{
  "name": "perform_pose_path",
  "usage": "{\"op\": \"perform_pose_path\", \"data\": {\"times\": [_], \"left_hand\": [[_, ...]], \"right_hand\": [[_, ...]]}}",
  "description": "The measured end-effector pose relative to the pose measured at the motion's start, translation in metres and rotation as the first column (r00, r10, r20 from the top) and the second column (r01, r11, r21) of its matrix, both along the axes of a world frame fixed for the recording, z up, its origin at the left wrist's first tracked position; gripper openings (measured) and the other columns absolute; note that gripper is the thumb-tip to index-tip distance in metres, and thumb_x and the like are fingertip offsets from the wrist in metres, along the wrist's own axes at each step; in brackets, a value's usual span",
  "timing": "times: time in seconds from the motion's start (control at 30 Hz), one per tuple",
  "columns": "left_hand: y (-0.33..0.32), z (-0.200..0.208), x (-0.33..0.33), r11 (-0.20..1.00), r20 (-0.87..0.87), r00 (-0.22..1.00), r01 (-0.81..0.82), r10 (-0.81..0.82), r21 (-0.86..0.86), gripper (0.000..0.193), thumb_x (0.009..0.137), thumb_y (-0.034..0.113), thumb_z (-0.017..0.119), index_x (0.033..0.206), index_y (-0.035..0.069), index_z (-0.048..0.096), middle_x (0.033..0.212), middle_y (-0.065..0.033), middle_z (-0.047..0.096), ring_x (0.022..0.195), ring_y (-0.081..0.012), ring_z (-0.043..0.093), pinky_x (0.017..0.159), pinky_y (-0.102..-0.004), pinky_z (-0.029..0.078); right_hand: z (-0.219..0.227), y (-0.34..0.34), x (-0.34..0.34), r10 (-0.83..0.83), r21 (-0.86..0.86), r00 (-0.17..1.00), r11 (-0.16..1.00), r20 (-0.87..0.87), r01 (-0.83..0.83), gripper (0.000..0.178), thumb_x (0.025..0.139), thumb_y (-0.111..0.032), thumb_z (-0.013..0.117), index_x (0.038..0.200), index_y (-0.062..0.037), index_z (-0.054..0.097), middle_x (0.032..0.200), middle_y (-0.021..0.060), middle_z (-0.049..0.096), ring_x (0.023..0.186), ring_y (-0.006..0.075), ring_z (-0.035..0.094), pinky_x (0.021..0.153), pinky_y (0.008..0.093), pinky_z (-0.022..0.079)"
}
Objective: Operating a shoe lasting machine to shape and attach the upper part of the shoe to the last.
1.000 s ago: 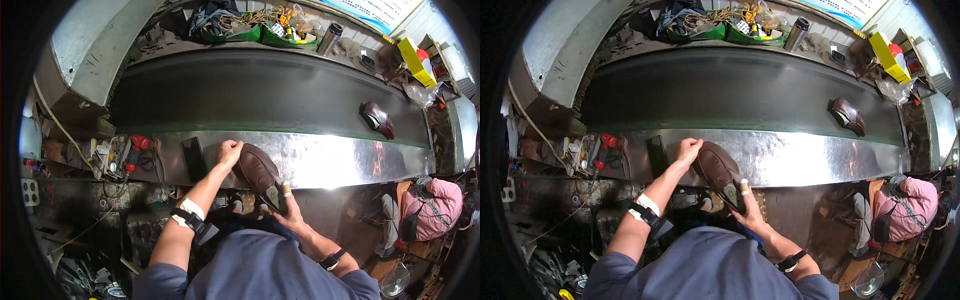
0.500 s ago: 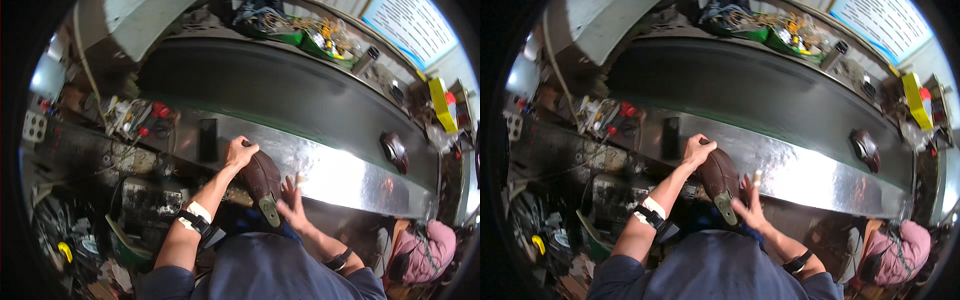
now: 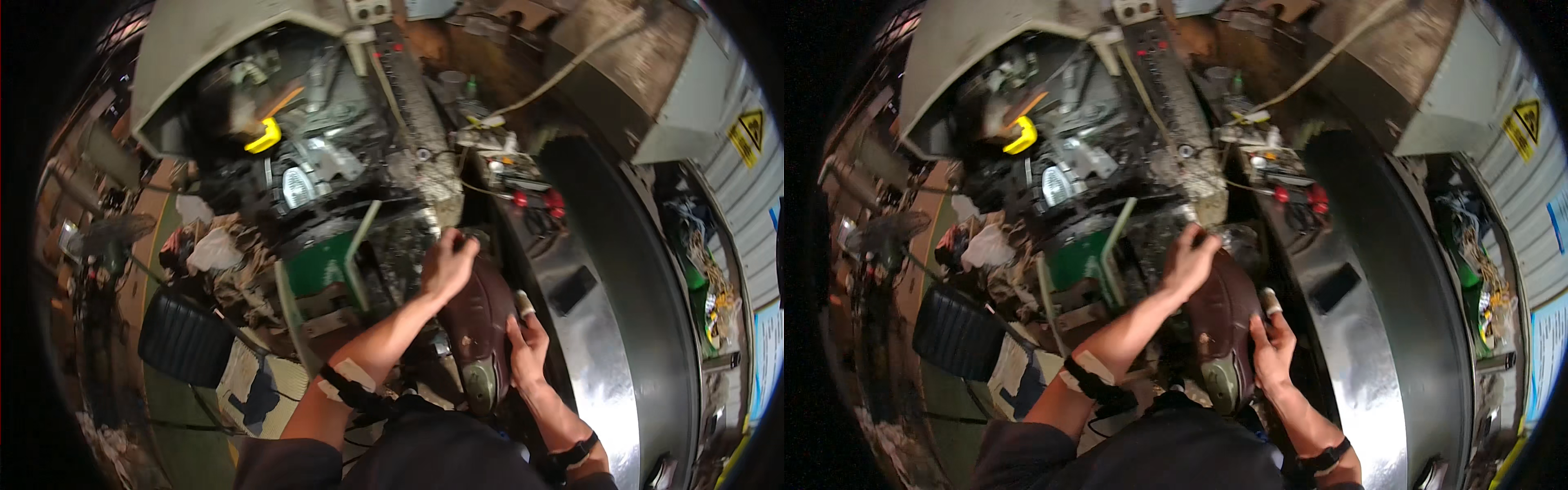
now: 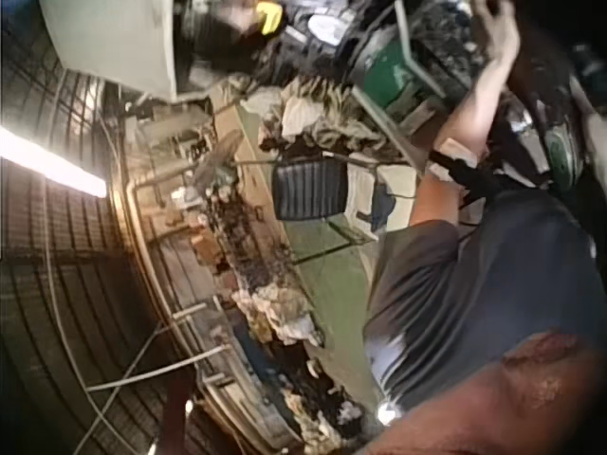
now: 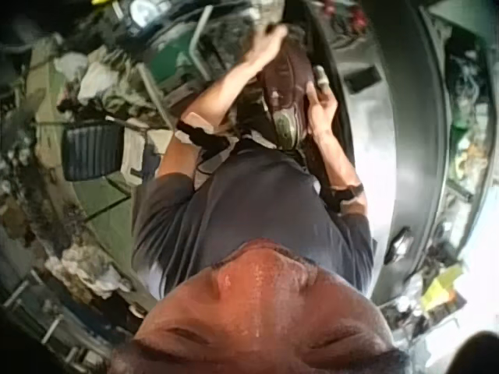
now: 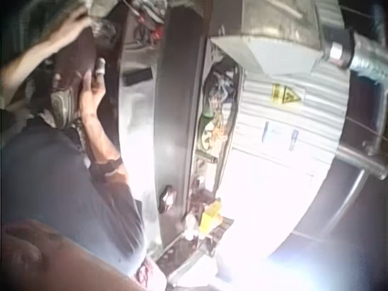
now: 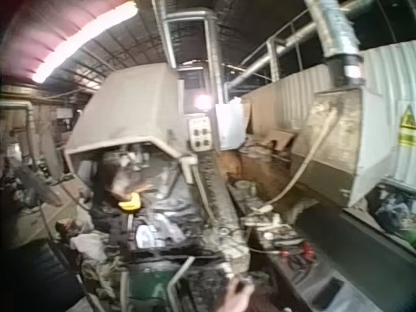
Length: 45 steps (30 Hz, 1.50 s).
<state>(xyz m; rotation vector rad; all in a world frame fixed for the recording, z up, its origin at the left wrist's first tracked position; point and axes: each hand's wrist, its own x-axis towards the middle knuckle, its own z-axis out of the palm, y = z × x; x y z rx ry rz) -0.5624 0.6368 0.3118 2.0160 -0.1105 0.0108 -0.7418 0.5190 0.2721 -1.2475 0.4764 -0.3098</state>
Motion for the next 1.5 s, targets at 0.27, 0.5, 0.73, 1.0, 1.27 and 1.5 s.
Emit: {"op": "perform_pose_path", "data": {"times": [0.27, 0.5, 0.73, 1.0, 1.27, 1.5], "left_hand": [[0.261, 0.044, 0.050, 0.772, -0.089, 0.964, -0.253, 0.249, -0.583, 0.046, 0.100, 0.042, 0.064, 0.114, -0.001, 0.070, 0.101, -0.0036, 0.069, 0.090, -0.0112, 0.062, 0.086, -0.0290, 0.048], [0.299, 0.036, 0.022, 0.259, -0.401, 0.916, -0.391, 0.016, -0.883, 0.041, 0.101, 0.039, 0.058, 0.122, 0.004, 0.067, 0.119, -0.0102, 0.071, 0.101, -0.0262, 0.068, 0.092, -0.0379, 0.053], [0.309, 0.025, 0.071, 0.199, -0.515, 0.852, -0.522, 0.089, -0.829, 0.034, 0.097, 0.027, 0.068, 0.118, 0.000, 0.068, 0.114, -0.0102, 0.070, 0.097, -0.0246, 0.069, 0.080, -0.0402, 0.058], [0.309, 0.000, 0.117, 0.037, -0.519, 0.853, -0.518, -0.047, -0.854, 0.030, 0.099, 0.025, 0.064, 0.117, 0.001, 0.069, 0.118, -0.0101, 0.071, 0.102, -0.0243, 0.069, 0.090, -0.0389, 0.056], [0.302, 0.009, 0.119, 0.079, -0.601, 0.799, -0.598, -0.020, -0.797, 0.035, 0.104, 0.030, 0.050, 0.121, 0.006, 0.067, 0.123, -0.0091, 0.069, 0.111, -0.0254, 0.064, 0.104, -0.0394, 0.049], [0.298, -0.037, 0.130, -0.007, -0.573, 0.811, -0.576, 0.117, -0.817, 0.029, 0.101, 0.021, 0.062, 0.113, -0.004, 0.070, 0.116, -0.0126, 0.071, 0.100, -0.0243, 0.067, 0.093, -0.0369, 0.052]], "right_hand": [[0.008, 0.168, 0.157, 0.259, 0.258, 0.950, 0.919, 0.173, -0.298, 0.019, 0.098, -0.012, 0.071, 0.109, 0.0017, 0.065, 0.103, 0.0054, 0.071, 0.090, 0.0092, 0.062, 0.077, 0.0262, 0.052], [0.043, 0.261, 0.231, 0.244, 0.456, 0.956, 0.841, 0.164, -0.293, 0.028, 0.099, -0.009, 0.068, 0.126, -0.0037, 0.062, 0.109, 0.0055, 0.070, 0.092, 0.0121, 0.065, 0.082, 0.0284, 0.055], [0.013, 0.276, 0.287, 0.282, 0.457, 0.937, 0.819, 0.206, -0.347, 0.033, 0.098, -0.010, 0.070, 0.128, -0.0018, 0.060, 0.121, 0.0074, 0.065, 0.106, 0.0134, 0.060, 0.093, 0.0296, 0.051], [-0.014, 0.274, 0.330, 0.226, 0.259, 0.967, 0.933, 0.122, -0.250, 0.042, 0.094, -0.018, 0.073, 0.130, 0.0006, 0.063, 0.128, 0.0108, 0.062, 0.133, 0.0198, 0.041, 0.124, 0.0365, 0.012], [0.002, 0.274, 0.329, 0.236, 0.432, 0.970, 0.871, 0.051, -0.234, 0.042, 0.093, -0.013, 0.074, 0.131, -0.0004, 0.061, 0.144, 0.0125, 0.045, 0.132, 0.0193, 0.042, 0.117, 0.0363, 0.032], [-0.031, 0.273, 0.338, 0.232, 0.406, 0.966, 0.876, 0.118, -0.260, 0.048, 0.094, -0.014, 0.073, 0.139, -0.0057, 0.058, 0.159, 0.0116, 0.025, 0.143, 0.0212, 0.033, 0.121, 0.0364, 0.026]]}}
